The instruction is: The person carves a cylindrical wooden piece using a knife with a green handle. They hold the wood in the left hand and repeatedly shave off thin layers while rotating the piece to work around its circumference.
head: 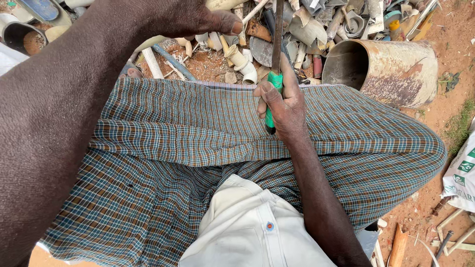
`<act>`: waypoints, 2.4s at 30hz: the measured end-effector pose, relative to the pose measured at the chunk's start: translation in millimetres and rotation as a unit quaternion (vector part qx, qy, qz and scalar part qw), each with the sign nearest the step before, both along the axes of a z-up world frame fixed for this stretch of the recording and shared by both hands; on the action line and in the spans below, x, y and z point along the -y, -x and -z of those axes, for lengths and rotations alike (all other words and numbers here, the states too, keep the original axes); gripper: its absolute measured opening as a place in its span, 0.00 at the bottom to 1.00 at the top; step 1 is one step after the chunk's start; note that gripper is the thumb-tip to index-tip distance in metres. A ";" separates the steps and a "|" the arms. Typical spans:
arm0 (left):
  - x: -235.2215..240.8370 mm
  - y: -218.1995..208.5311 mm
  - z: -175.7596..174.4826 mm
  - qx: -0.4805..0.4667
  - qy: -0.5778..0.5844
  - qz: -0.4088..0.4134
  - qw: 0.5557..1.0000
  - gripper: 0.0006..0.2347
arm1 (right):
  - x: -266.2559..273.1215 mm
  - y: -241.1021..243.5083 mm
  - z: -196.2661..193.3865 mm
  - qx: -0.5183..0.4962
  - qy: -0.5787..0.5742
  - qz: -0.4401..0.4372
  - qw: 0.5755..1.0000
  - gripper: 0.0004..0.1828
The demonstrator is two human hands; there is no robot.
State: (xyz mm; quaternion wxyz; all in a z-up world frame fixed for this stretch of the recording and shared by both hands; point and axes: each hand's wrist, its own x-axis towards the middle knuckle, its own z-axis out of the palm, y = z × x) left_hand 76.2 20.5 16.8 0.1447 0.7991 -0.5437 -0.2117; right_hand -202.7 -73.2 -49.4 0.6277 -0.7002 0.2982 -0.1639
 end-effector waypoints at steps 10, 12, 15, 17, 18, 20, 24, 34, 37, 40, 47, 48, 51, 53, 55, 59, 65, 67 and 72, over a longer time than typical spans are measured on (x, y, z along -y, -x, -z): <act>7.9 -3.0 16.7 -0.134 0.021 -0.017 0.991 0.24 | -1.0 -1.4 0.4 -0.072 0.046 -0.004 0.996 0.41; 8.7 -6.3 27.3 -0.064 0.028 0.010 0.997 0.27 | -1.3 -2.7 -0.7 -0.057 0.025 -0.002 0.998 0.40; 9.3 -8.7 44.9 -0.084 0.081 0.042 0.992 0.32 | -1.5 -1.9 -1.9 -0.068 0.021 0.004 0.997 0.40; 9.6 -11.3 51.2 -0.110 0.114 0.053 0.986 0.34 | -0.7 -3.9 -2.0 -0.077 0.030 0.001 0.997 0.40; 11.4 -10.3 53.9 -0.112 0.121 0.056 0.985 0.34 | -0.5 -3.0 -2.0 -0.081 0.035 -0.001 0.996 0.39; 13.0 -7.7 55.7 -0.112 0.114 0.049 0.986 0.34 | -1.4 0.2 -2.3 -0.082 0.039 -0.001 0.996 0.39; 14.6 -4.4 45.5 -0.075 0.184 0.062 0.978 0.35 | -1.0 2.0 -10.6 -0.034 0.037 0.007 0.999 0.40; 13.6 -11.8 31.6 -0.150 0.047 -0.056 0.986 0.25 | 0.6 5.6 -34.4 -0.001 0.020 0.031 0.999 0.40; 5.5 -13.6 31.4 -0.108 0.135 -0.015 0.985 0.26 | -1.0 6.1 -35.6 -0.035 0.027 0.010 0.999 0.39; -6.4 -9.5 33.9 -0.061 0.200 0.030 0.977 0.28 | -3.4 5.9 -38.3 -0.023 0.003 -0.008 1.000 0.39; -24.7 17.5 23.2 -0.129 0.164 -0.052 0.977 0.19 | -21.0 3.5 -41.7 -0.005 0.058 -0.090 0.994 0.38; -28.8 21.1 20.2 -0.132 0.166 -0.055 0.976 0.18 | -24.0 3.2 -39.9 0.002 0.067 -0.107 0.992 0.38; -41.3 37.7 15.3 -0.154 0.161 -0.095 0.970 0.17 | -30.9 1.9 -33.6 0.007 0.040 -0.129 0.991 0.39; -43.4 43.1 12.9 -0.166 0.151 -0.115 0.968 0.17 | -34.3 -2.8 -30.8 0.012 0.011 -0.133 0.991 0.39; -42.4 47.7 13.3 -0.177 0.138 -0.121 0.967 0.17 | -35.0 -6.7 -29.6 0.016 -0.010 -0.139 0.990 0.39; -43.4 45.4 15.3 -0.150 0.157 -0.121 0.969 0.18 | -37.2 -12.6 -25.8 0.022 -0.040 -0.124 0.991 0.39; -46.4 37.3 16.4 -0.172 0.213 -0.108 0.956 0.16 | -32.2 -9.8 -18.3 0.035 -0.050 -0.092 0.994 0.41; -47.2 35.4 17.8 -0.171 0.197 -0.130 0.957 0.16 | -28.4 -9.9 -16.8 0.021 -0.059 -0.076 0.995 0.42; -50.8 38.1 31.4 -0.158 0.207 -0.121 0.958 0.23 | -26.4 -19.2 -4.6 0.022 -0.121 -0.061 0.991 0.43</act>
